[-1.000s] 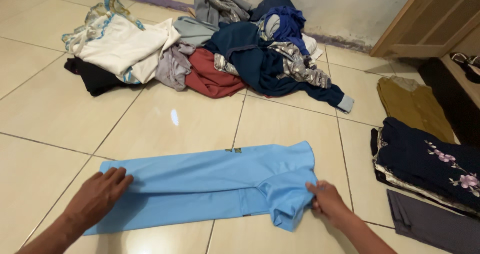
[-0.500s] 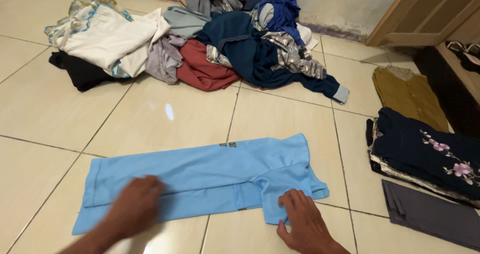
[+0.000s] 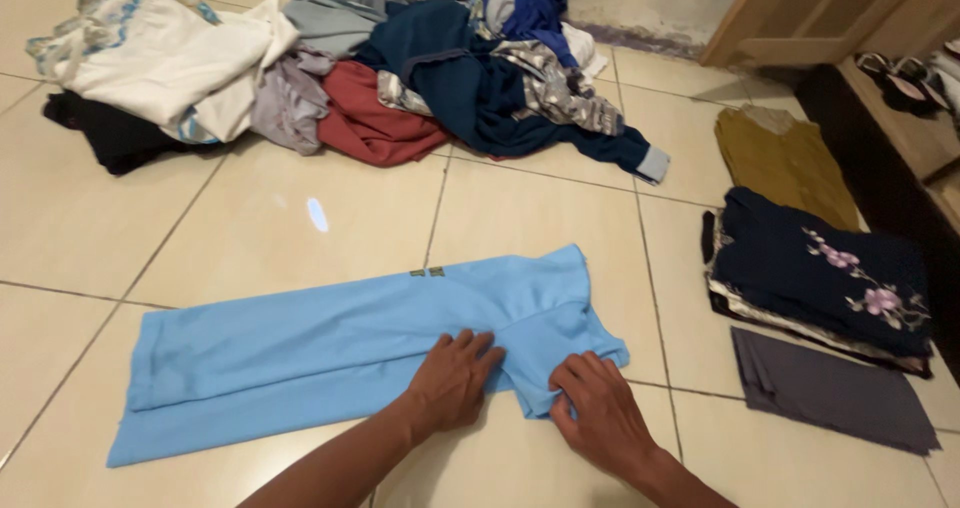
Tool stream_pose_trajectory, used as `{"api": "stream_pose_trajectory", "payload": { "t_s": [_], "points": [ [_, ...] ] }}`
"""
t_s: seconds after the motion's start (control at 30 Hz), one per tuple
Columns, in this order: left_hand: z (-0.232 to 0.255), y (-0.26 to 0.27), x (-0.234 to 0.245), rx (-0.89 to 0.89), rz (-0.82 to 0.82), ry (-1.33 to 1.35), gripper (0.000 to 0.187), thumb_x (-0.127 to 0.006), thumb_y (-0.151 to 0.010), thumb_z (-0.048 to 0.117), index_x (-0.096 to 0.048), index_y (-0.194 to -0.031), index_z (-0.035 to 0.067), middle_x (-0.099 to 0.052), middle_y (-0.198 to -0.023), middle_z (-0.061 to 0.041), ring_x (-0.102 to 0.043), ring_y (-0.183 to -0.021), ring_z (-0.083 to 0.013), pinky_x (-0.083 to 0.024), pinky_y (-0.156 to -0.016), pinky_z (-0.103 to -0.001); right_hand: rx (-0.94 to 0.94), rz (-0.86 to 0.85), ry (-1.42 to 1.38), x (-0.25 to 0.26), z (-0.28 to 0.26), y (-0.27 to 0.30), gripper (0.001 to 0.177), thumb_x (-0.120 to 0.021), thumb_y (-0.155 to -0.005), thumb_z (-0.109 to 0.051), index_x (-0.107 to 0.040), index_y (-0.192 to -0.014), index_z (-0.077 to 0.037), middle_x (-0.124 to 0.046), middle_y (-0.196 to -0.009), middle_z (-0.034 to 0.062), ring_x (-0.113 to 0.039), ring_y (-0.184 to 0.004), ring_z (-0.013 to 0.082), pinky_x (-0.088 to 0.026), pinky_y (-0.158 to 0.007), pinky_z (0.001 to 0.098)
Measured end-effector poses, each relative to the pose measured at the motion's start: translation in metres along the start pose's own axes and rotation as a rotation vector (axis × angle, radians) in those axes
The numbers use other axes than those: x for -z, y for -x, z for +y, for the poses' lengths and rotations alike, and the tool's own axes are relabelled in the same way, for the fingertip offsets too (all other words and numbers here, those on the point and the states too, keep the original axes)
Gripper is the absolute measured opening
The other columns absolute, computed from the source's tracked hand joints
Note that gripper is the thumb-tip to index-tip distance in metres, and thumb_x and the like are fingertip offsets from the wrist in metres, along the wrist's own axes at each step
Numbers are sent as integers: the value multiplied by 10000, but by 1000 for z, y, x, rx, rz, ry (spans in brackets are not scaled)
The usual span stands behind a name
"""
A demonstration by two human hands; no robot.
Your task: The person folds a black dress with floral embroidery and a light blue t-shirt with a graphic print by hand while sitting on the floor, then places the folded items onto a stack inside a wooden wardrobe.
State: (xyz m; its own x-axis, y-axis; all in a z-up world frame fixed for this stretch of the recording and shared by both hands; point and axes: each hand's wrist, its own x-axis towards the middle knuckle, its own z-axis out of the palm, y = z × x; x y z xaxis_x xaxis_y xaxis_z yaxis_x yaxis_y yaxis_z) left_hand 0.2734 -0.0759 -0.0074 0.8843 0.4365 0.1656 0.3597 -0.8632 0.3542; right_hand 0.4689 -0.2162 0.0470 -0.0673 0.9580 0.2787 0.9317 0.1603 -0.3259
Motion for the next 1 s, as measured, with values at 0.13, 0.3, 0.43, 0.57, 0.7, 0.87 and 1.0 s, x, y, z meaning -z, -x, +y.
{"api": "stream_pose_trajectory", "payload": {
  "t_s": [0.13,0.3,0.43,0.57,0.7,0.87,1.0],
  "points": [
    [3,-10,4,87,-211,-72,522,-712,-762,156,-615,-1274,137,-547,-1393,-161,-536,-1209,-372,-458,-957,-506,-31,-70,-21,7,4,6,98,-643,-741,2,-613,-815,-55,-589,-891,68,-569,-851,275,-437,-743,427],
    [-2,-14,5,75,-264,-67,478,-706,-768,162,-655,-1240,215,-525,-1444,-150,-542,-1219,-376,-484,-948,-507,-220,-102,-93,11,7,19,161,-631,-814,-9,-638,-968,-57,-593,-1015,72,-610,-934,276,-498,-781,429],
    [9,-4,1,-9,-47,-71,539,-729,-702,137,-642,-1234,120,-533,-1385,-207,-491,-1281,-434,-396,-1007,-587,-329,-60,-61,10,16,32,365,-658,-795,-35,-575,-1150,-44,-571,-1087,114,-597,-1031,318,-501,-835,445],
    [29,8,2,-108,8,75,561,-705,-727,181,-611,-1261,38,-580,-1329,-174,-517,-1259,-363,-350,-1105,-516,-289,-72,15,11,24,45,423,-728,-757,-121,-552,-1137,-60,-565,-1080,117,-580,-1039,324,-488,-851,455],
    [56,8,4,-116,63,156,560,-761,-768,308,-589,-1183,-26,-567,-1221,-217,-514,-1170,-395,-366,-1021,-519,-217,-70,25,13,19,46,458,-811,-756,-258,-562,-1085,-60,-564,-1034,114,-569,-985,316,-463,-829,445],
    [72,-3,-14,21,86,125,517,-789,-729,288,-586,-1078,-34,-555,-1016,-206,-526,-1000,-378,-404,-828,-506,-278,-46,62,-10,11,36,424,-819,-758,-274,-557,-1014,-61,-567,-994,109,-562,-952,301,-438,-793,442],
    [66,-14,-45,71,31,-59,373,-734,-714,135,-598,-1044,27,-576,-1013,-151,-544,-1015,-335,-446,-793,-477,-296,32,102,-27,21,29,323,-739,-756,-135,-553,-1015,-85,-597,-987,90,-595,-948,300,-454,-794,448]
  ]
}}
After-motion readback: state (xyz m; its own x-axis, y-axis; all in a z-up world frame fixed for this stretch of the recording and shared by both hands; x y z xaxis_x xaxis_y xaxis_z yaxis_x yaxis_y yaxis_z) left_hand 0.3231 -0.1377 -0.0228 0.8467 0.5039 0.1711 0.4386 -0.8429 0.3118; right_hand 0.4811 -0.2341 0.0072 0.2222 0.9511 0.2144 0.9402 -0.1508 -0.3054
